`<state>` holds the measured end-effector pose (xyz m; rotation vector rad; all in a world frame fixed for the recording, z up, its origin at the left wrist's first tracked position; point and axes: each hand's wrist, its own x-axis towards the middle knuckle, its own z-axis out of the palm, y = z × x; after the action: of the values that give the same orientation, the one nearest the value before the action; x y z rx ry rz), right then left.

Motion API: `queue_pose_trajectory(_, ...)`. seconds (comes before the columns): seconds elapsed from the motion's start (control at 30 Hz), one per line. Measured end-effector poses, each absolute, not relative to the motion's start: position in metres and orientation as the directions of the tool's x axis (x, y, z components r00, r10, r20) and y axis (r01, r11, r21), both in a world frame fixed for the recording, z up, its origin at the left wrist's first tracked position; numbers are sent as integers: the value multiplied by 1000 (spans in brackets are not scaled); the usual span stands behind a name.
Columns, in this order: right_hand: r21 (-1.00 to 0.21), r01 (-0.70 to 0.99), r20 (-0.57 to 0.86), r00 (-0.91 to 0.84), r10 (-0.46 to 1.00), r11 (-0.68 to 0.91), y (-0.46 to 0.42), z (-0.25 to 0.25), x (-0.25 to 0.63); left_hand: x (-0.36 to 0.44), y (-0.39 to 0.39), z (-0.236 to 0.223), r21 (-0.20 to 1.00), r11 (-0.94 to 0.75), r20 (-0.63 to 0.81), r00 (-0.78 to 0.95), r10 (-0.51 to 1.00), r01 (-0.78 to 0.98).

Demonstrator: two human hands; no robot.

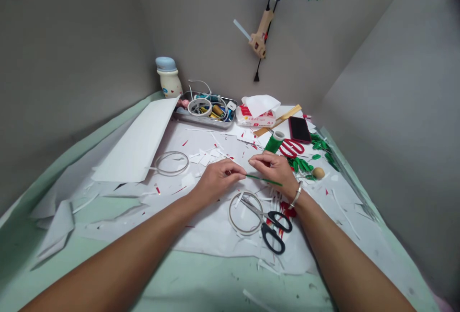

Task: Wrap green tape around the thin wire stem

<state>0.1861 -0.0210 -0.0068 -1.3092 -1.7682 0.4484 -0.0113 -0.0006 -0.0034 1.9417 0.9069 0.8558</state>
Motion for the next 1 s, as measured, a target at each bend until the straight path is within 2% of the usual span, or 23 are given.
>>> queue_pose_trajectory(0.13,-625,646,436,-177,882,438,-23,-10,179,-11,0,-2,963,-181,109,327,939,198)
queue_pose_trajectory(0.23,-481,716,458,-288,841,506,-27,-10,171,-11,3,-3,970,-136,91,218,972,201)
queue_pose_trajectory(0.33,-324,760,465,-391,794,564,-32,-7,166,-12,6,-5,929,-203,156,170,973,310)
queue_pose_trajectory(0.47,-186,767,529,-448,721,614,-34,-4,166,-15,6,-8,744,-388,296,252,921,544)
queue_pose_trajectory(0.53,-200,768,572,-413,709,608,-33,-2,168,-16,5,-11,634,-463,324,332,886,619)
queue_pose_trajectory(0.6,-264,765,596,-349,723,587,-31,-1,171,-16,4,-14,545,-530,341,406,848,650)
queue_pose_trajectory(0.7,-422,721,587,-243,772,549,-28,-1,176,-15,4,-17,517,-612,355,501,789,598)
queue_pose_trajectory(0.83,-641,618,531,-70,844,455,-23,-3,185,-12,3,-12,705,-584,304,574,761,401)
queue_pose_trajectory(0.9,-678,607,500,-31,866,413,-20,-5,188,-11,2,-8,816,-480,253,547,798,323)
queue_pose_trajectory(1.0,-659,632,483,-60,874,408,-19,-9,187,-11,0,-2,935,-266,140,446,884,234)
